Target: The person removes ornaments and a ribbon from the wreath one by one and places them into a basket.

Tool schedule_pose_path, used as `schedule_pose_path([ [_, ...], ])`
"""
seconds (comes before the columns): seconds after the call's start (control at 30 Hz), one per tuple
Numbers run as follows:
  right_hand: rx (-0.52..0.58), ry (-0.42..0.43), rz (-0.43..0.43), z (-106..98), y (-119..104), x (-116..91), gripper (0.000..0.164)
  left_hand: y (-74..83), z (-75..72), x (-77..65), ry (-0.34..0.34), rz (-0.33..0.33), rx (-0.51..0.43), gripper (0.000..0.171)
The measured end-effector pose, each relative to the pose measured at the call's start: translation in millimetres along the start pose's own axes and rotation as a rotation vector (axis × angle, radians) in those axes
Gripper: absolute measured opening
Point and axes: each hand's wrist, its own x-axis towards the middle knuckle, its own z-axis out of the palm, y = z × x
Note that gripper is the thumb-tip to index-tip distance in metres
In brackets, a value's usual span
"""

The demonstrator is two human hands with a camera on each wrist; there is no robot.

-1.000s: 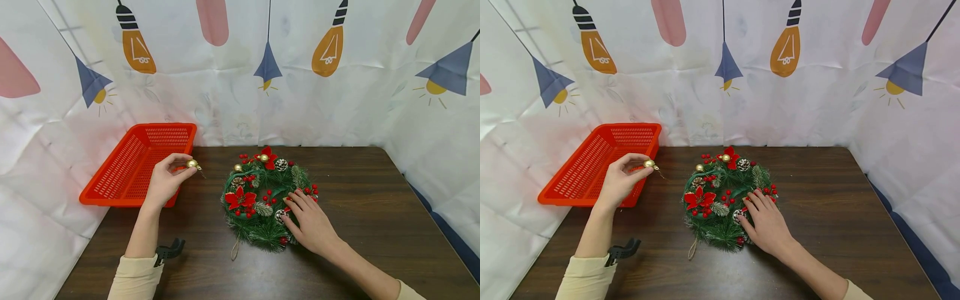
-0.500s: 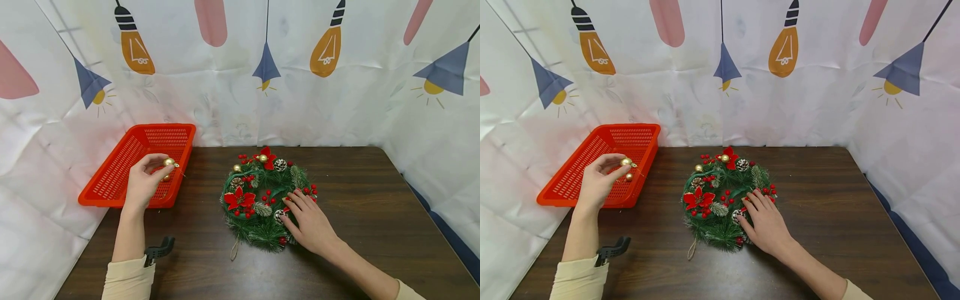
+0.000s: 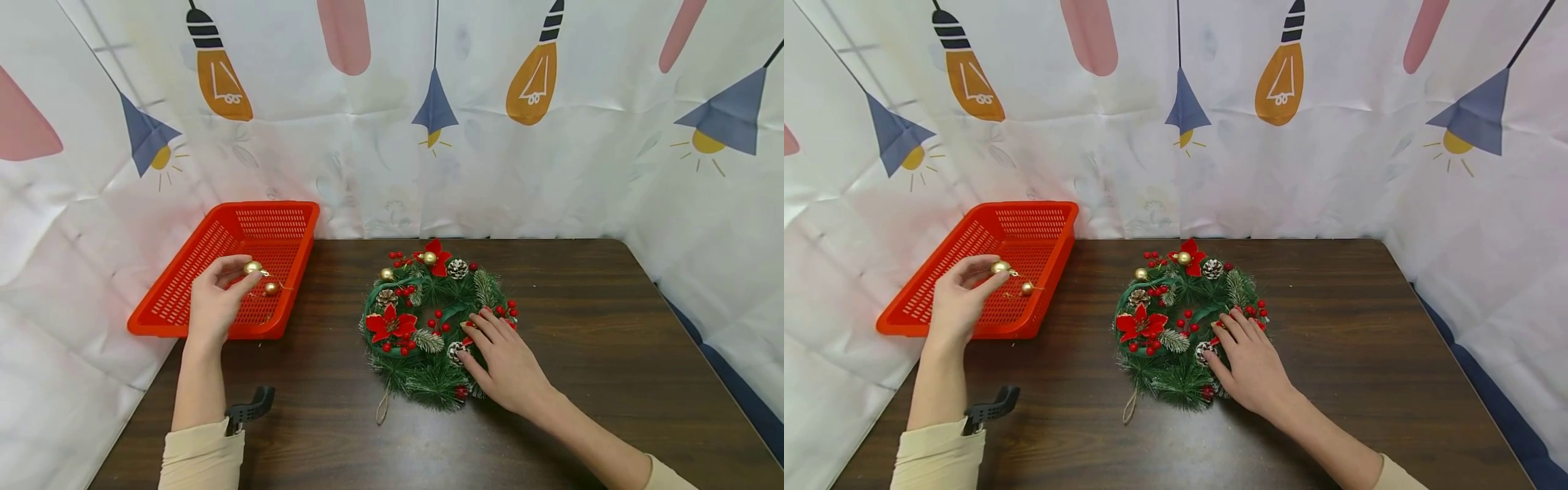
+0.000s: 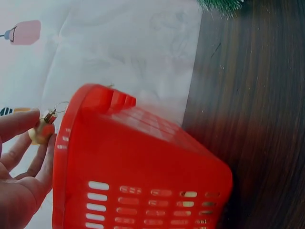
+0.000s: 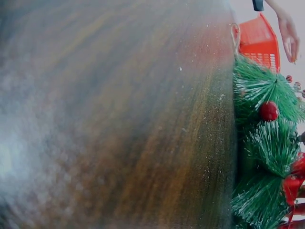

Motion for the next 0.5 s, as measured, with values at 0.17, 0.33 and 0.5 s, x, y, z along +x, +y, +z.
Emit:
schedule_pose_path([
  [0.17, -0.001, -0.001, -0.002, -0.1, 0.2, 0.3, 0.058, -1.2, -4.6, -2.1, 0.012, -0.027, 0.064, 0.036],
  [0.33, -0.002, -0.007, 0.0, -0.4, 0.1, 0.1, 0.058, -2.1, -6.8, -4.2, -0.017, -0.03, 0.14, 0.037],
  [0.5, 0.001, -0.008, 0.003, -0.6, 0.0, -0.1, 0.058, -1.4, -1.9, -4.4, -0.072, 0.012, 0.165, 0.04],
])
